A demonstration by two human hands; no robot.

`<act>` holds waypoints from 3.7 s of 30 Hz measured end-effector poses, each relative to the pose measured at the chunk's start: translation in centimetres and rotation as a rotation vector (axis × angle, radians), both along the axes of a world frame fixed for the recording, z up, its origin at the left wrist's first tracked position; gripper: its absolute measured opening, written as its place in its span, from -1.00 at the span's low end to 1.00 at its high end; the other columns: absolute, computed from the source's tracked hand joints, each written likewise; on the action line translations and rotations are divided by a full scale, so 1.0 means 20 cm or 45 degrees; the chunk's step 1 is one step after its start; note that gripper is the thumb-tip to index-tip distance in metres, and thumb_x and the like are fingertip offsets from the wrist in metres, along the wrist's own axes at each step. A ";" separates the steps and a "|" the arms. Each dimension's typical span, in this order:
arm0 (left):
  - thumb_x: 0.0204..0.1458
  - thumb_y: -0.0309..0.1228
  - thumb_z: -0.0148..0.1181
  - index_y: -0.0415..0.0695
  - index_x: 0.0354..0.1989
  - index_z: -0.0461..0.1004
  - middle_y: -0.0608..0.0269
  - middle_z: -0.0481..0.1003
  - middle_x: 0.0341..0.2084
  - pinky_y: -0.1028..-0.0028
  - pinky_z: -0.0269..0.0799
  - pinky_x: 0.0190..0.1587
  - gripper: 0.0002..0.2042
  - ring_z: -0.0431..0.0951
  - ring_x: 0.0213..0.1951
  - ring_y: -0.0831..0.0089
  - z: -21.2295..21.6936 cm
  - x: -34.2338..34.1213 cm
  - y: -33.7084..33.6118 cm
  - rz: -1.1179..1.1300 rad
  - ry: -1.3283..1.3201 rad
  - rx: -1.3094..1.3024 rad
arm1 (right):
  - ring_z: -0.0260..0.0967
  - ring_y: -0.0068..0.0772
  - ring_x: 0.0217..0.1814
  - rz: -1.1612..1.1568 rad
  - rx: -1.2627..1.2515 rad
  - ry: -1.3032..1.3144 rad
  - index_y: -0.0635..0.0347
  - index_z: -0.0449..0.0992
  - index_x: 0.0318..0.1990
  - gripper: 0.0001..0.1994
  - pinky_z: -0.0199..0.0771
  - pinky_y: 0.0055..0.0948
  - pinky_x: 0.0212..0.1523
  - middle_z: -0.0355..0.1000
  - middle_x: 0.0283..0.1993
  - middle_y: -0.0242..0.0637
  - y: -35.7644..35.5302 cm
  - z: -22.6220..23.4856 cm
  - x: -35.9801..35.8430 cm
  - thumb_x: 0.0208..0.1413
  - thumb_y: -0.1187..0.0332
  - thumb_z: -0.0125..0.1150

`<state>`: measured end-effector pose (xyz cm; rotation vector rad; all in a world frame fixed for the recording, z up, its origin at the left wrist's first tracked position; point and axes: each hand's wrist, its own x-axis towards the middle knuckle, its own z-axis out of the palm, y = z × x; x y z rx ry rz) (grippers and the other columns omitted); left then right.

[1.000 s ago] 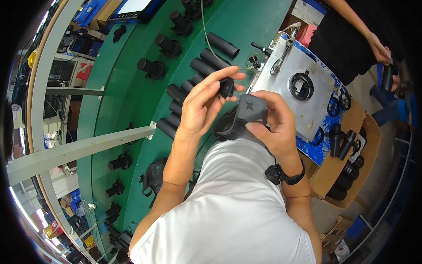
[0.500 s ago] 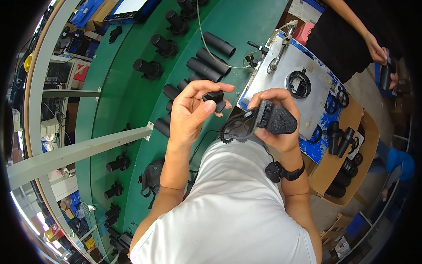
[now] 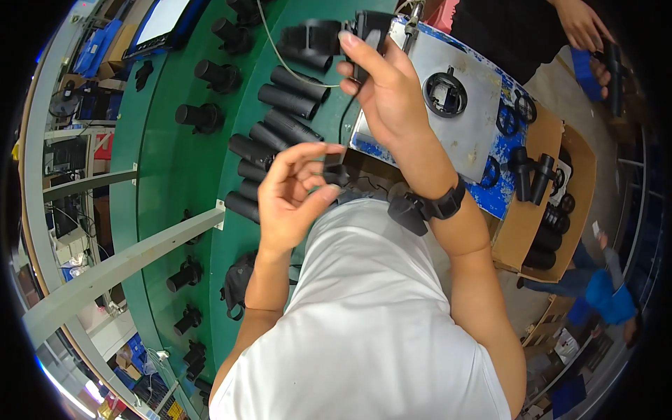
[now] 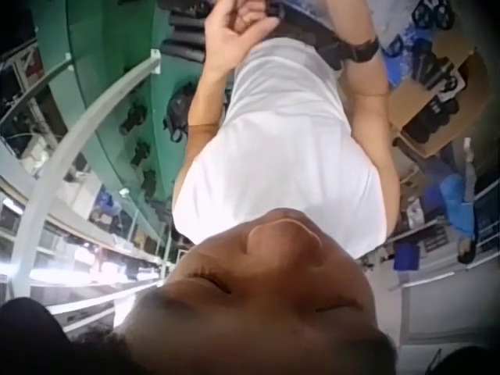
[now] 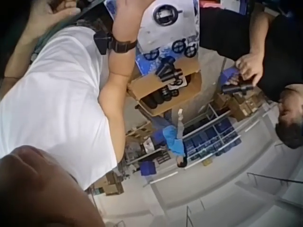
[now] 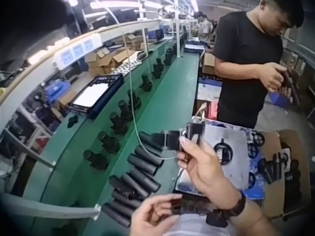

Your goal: Assembling microphones by using a mechanical press to attach components to the microphone body.

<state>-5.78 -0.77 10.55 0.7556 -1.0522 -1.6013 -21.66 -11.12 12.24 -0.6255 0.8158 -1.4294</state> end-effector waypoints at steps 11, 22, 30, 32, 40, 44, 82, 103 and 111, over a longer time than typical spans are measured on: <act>-0.18 -0.73 0.22 -0.20 -0.11 0.53 0.12 0.48 0.03 0.46 0.52 -0.13 -0.62 0.54 -0.05 0.28 -0.01 -0.04 -0.03 -0.254 -0.410 -0.511 | 0.24 -0.60 -0.33 0.234 -0.091 -0.269 0.14 0.48 -0.18 -0.88 0.18 -0.61 -0.45 0.42 -0.25 -0.48 -0.13 -0.02 0.02 0.20 0.34 0.14; -0.22 -0.77 0.17 -0.21 -0.26 0.55 0.08 0.49 -0.03 0.38 0.49 -0.04 -0.70 0.55 -0.07 0.21 -0.03 0.00 -0.08 -0.230 -0.419 -0.705 | 0.34 -0.59 -0.44 0.194 0.205 -0.384 0.11 0.46 -0.30 -0.88 0.24 -0.60 -0.49 0.41 -0.40 -0.45 -0.15 0.02 0.16 0.13 0.32 0.24; -0.28 -0.83 0.09 -0.22 -0.44 0.52 0.05 0.49 -0.03 0.41 0.48 -0.06 -0.75 0.55 -0.08 0.20 -0.07 -0.03 -0.08 -0.281 -0.326 -0.669 | 0.33 -0.59 -0.48 0.244 0.193 -0.487 0.09 0.46 -0.31 -0.91 0.23 -0.60 -0.54 0.40 -0.42 -0.47 -0.19 -0.05 0.15 0.17 0.32 0.21; -0.28 -0.84 0.08 -0.22 -0.47 0.50 0.03 0.49 -0.03 0.42 0.47 -0.04 -0.76 0.55 -0.06 0.19 -0.07 -0.04 -0.06 -0.310 -0.305 -0.628 | 0.34 -0.58 -0.47 0.138 0.186 -0.458 0.09 0.46 -0.30 -0.91 0.23 -0.60 -0.54 0.39 -0.42 -0.47 -0.20 -0.05 0.16 0.16 0.32 0.21; -0.11 -0.75 0.26 -0.31 -0.16 0.39 -0.11 0.46 -0.02 0.29 0.40 0.12 -0.69 0.47 0.08 0.23 -0.14 -0.09 -0.03 -0.226 0.132 -0.349 | 0.35 -0.58 -0.48 0.076 0.116 -0.468 0.09 0.47 -0.28 -0.91 0.26 -0.60 -0.53 0.40 -0.41 -0.48 -0.24 -0.07 0.13 0.16 0.33 0.22; -0.11 -0.75 0.26 -0.34 -0.08 0.40 -0.07 0.47 -0.04 0.33 0.46 0.06 -0.63 0.50 0.03 0.28 -0.12 -0.08 -0.02 -0.233 -0.005 -0.181 | 0.35 -0.60 -0.46 0.010 0.110 -0.439 0.08 0.47 -0.26 -0.91 0.27 -0.60 -0.52 0.41 -0.40 -0.50 -0.21 0.01 0.13 0.15 0.34 0.22; 0.19 -0.19 0.07 -0.28 -0.17 0.47 0.22 0.37 -0.58 0.49 0.30 -0.49 -0.67 0.34 -0.58 0.44 -0.16 -0.16 -0.12 0.333 -0.671 -0.733 | 0.28 -0.61 -0.50 -0.031 0.203 -0.188 0.05 0.43 -0.38 -0.86 0.22 -0.59 -0.53 0.36 -0.46 -0.50 -0.31 -0.06 0.25 0.08 0.31 0.30; 0.03 -0.47 0.22 -0.23 0.20 0.23 0.02 0.44 -0.12 0.50 0.43 -0.23 -0.47 0.52 -0.26 0.32 -0.14 -0.10 -0.13 -0.013 -0.678 -0.686 | 0.27 -0.57 -0.62 -0.069 0.379 -0.259 0.06 0.39 -0.45 -0.83 0.14 -0.59 -0.69 0.33 -0.57 -0.43 -0.56 -0.25 0.17 0.06 0.33 0.30; 0.07 -0.53 0.13 -0.24 0.08 0.18 0.10 0.42 0.00 0.55 0.40 -0.22 -0.59 0.46 -0.06 0.46 -0.13 -0.13 -0.10 -0.047 -0.323 -0.471 | 0.27 -0.58 -0.61 -0.049 0.356 -0.294 0.07 0.40 -0.45 -0.83 0.14 -0.60 -0.68 0.32 -0.57 -0.45 -0.57 -0.26 0.17 0.05 0.33 0.31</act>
